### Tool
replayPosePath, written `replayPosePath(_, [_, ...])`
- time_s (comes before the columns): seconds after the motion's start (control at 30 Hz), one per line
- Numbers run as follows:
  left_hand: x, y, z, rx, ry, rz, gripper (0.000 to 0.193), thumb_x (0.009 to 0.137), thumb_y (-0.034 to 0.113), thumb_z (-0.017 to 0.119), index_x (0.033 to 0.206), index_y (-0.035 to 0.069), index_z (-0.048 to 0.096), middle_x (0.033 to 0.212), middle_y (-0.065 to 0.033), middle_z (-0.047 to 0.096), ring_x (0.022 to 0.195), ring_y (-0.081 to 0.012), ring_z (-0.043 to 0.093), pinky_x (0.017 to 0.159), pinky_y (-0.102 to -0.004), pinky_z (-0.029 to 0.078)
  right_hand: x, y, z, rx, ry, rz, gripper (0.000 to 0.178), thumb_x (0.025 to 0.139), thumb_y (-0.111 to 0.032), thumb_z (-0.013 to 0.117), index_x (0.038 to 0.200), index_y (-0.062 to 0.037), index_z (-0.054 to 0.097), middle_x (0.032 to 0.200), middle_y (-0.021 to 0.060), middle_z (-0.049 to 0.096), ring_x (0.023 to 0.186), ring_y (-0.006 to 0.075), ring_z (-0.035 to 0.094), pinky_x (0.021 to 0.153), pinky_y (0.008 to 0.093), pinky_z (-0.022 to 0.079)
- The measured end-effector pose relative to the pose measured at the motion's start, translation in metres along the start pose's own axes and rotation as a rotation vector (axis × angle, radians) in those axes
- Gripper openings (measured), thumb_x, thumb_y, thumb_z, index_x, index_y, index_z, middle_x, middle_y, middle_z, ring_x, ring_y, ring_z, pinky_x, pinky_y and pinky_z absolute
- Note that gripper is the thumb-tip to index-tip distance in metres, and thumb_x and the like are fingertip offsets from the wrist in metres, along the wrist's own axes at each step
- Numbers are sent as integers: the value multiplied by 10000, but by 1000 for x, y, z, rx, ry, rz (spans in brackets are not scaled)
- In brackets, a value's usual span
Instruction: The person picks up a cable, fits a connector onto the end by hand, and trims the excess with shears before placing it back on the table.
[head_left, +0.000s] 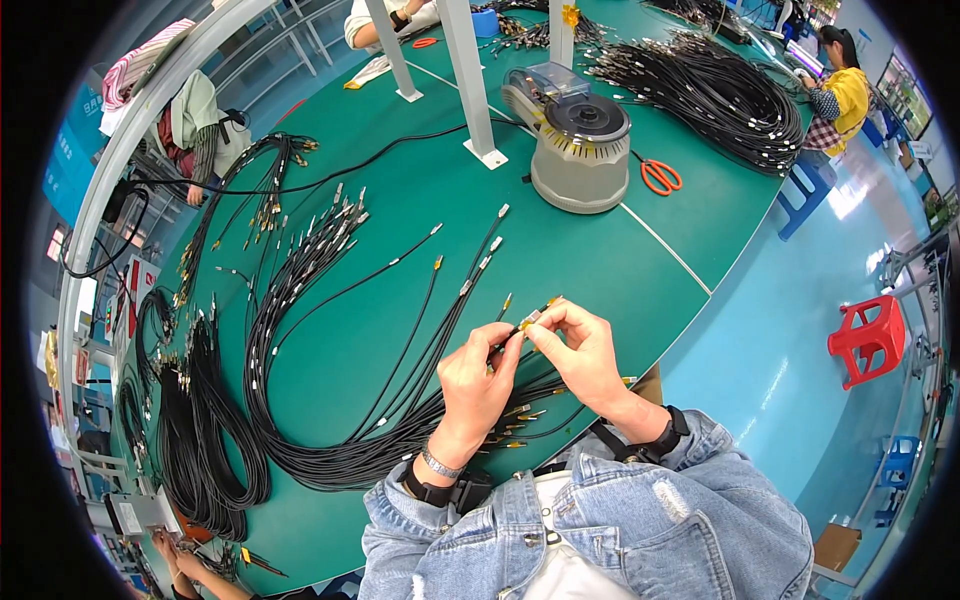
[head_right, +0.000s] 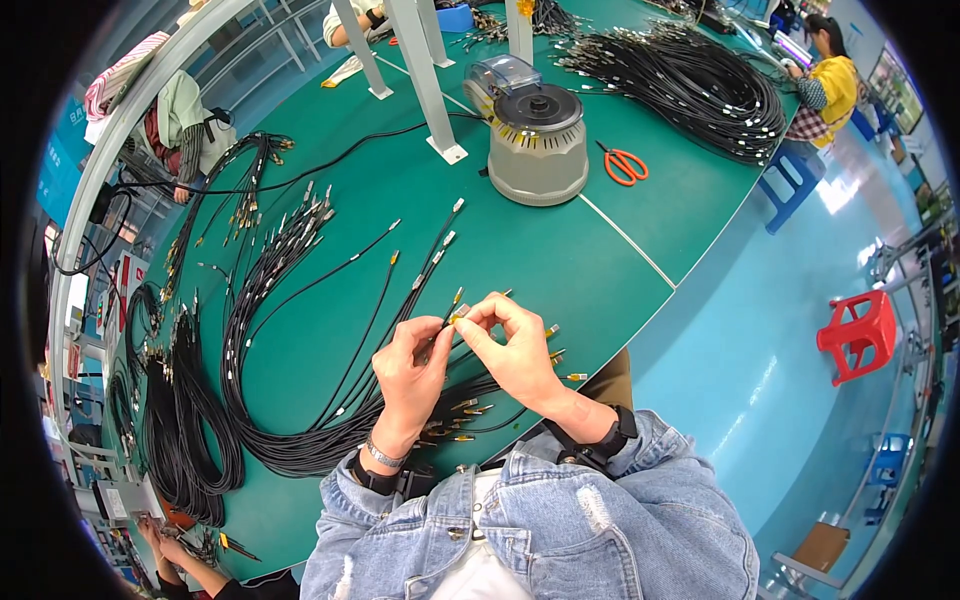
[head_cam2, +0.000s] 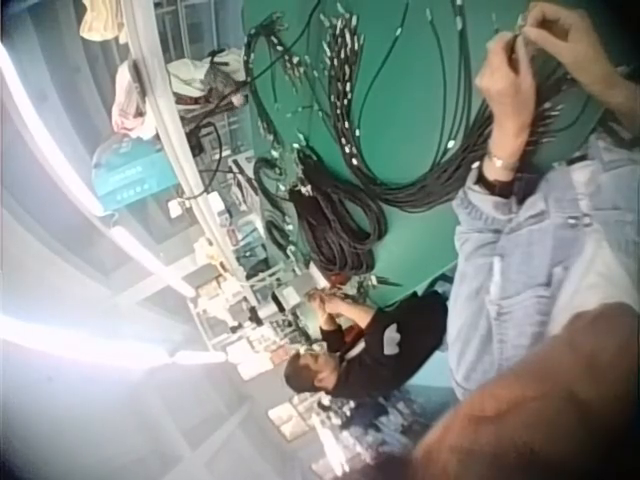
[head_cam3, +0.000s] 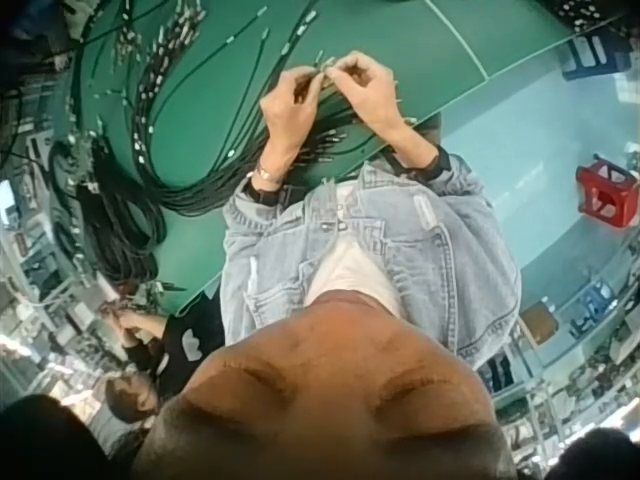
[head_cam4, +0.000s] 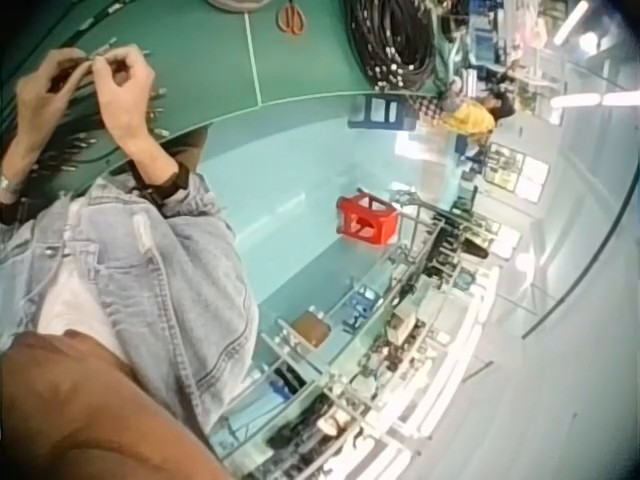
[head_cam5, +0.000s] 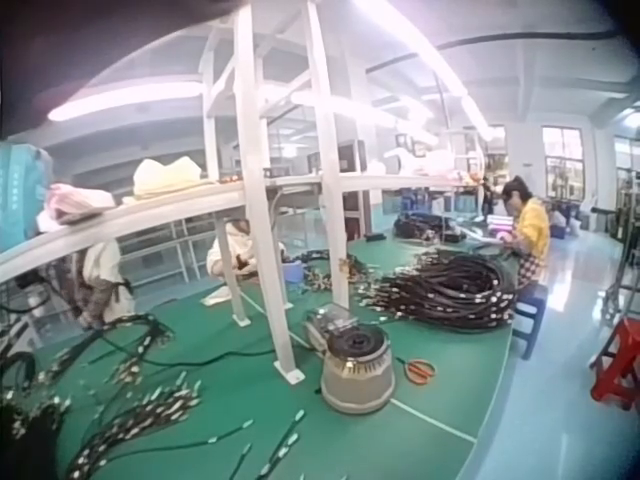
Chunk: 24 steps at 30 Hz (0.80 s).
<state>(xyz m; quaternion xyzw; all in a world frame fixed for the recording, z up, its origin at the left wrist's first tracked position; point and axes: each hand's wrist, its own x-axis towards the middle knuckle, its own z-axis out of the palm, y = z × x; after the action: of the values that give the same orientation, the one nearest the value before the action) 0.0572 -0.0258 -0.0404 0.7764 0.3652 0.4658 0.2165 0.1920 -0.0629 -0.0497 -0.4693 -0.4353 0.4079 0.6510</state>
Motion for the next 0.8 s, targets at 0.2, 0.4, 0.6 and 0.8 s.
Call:
replayPosePath(0.2, [0,0,1,10,0,5,192,740,-14,713,870,-2,573,730,-71,635,597,-110,629,513,-212,497,0,0,0,-4,4,-16,60,825,-49,639,811,-10,595,789,3,577,717,63,492,664,214,410])
replayPosePath(0.4, [0,1,1,2,-4,1,196,738,-14,715,870,3,571,727,-66,632,590,-105,625,506,-206,488,0,-1,0,-7,12,-7,65,825,-52,640,810,-10,593,794,6,583,718,64,494,664,214,411])
replayPosePath(0.6, [-1,1,2,-9,8,-3,199,737,-17,715,874,7,572,721,-58,628,559,-88,598,478,-205,465,0,0,0,-5,17,4,66,825,-54,640,810,-11,592,803,9,591,720,66,498,669,216,414])
replayPosePath(0.8, [2,2,0,43,-20,137,259,717,-49,705,941,33,604,705,-63,616,520,-114,574,446,-232,435,0,1,-1,-1,15,8,70,830,-61,639,818,-9,594,810,8,594,733,66,504,676,219,418])
